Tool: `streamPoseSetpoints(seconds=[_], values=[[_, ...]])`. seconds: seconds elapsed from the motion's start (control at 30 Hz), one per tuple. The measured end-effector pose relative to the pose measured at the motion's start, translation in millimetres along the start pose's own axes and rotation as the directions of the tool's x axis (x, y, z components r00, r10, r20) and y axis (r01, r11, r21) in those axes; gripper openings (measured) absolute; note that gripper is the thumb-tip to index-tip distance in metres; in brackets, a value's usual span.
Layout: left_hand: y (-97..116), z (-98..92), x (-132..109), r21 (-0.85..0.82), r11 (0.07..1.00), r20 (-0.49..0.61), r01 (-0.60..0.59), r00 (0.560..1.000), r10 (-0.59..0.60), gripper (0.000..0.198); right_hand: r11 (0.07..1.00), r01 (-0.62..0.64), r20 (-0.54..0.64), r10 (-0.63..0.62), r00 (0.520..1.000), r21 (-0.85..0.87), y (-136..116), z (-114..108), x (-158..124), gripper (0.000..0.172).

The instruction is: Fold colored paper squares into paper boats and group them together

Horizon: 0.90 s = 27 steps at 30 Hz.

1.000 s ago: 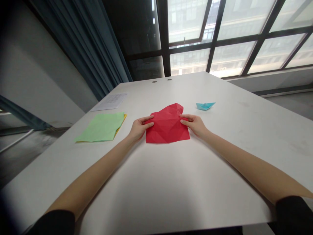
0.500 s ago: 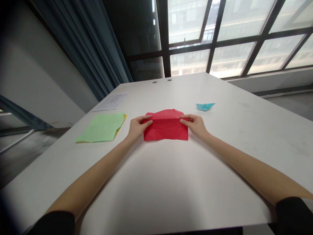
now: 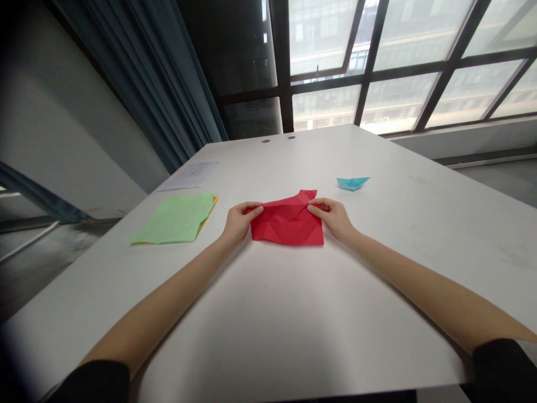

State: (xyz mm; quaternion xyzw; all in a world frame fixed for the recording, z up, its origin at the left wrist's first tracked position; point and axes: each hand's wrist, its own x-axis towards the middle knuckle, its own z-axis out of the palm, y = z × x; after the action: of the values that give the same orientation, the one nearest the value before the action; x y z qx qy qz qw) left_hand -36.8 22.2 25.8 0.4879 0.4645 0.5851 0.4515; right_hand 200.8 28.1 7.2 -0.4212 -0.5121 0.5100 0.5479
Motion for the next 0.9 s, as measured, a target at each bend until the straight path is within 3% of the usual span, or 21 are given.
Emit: streamPoseSetpoints(seconds=[0.07,0.13,0.2,0.27,0.33,0.47,0.6,0.73,0.83,0.9], values=[[0,-0.6,0,0.052,0.998,-0.027,-0.033,0.999,0.035,0.017,0.988,0.087,-0.032,-0.091,0.995,-0.124,-1,-1,0,0.025],[2,-2.8,0,0.244,0.962,-0.059,-0.127,0.988,0.145,0.014,0.925,0.202,-0.060,-0.233,0.971,-0.323,-3,-3,1,0.023],[7,-5.7,-1,0.503,0.833,-0.037,-0.228,0.958,0.285,0.009,0.816,0.301,-0.032,-0.363,0.931,-0.494,-5,-5,2,0.020],[13,-8.2,-1,0.681,0.661,0.073,-0.315,0.927,0.367,0.006,0.743,0.371,0.031,-0.428,0.903,-0.556,-6,-7,2,0.017],[18,-9.7,-2,0.751,0.518,0.218,-0.410,0.894,0.392,0.004,0.742,0.395,0.083,-0.421,0.903,-0.542,-6,-8,3,0.015],[23,-9.8,-4,0.745,0.360,0.452,-0.561,0.822,0.346,0.009,0.795,0.346,0.129,-0.326,0.936,-0.498,-5,-8,1,0.016],[21,-8.4,-6,0.692,0.313,0.572,-0.651,0.759,0.312,0.013,0.845,0.325,0.170,-0.278,0.945,-0.426,-4,-4,0,0.019],[17,-8.6,-5,0.667,0.344,0.574,-0.661,0.750,0.328,0.011,0.847,0.339,0.201,-0.278,0.939,-0.410,-6,-1,-1,0.020],[15,-9.1,-5,0.667,0.370,0.559,-0.647,0.762,0.326,0.011,0.782,0.383,0.228,-0.309,0.923,-0.491,-12,-1,-2,0.019],[14,-8.6,-5,0.663,0.385,0.560,-0.642,0.767,0.314,0.011,0.678,0.462,0.288,-0.362,0.887,-0.571,-17,-1,-2,0.018]])
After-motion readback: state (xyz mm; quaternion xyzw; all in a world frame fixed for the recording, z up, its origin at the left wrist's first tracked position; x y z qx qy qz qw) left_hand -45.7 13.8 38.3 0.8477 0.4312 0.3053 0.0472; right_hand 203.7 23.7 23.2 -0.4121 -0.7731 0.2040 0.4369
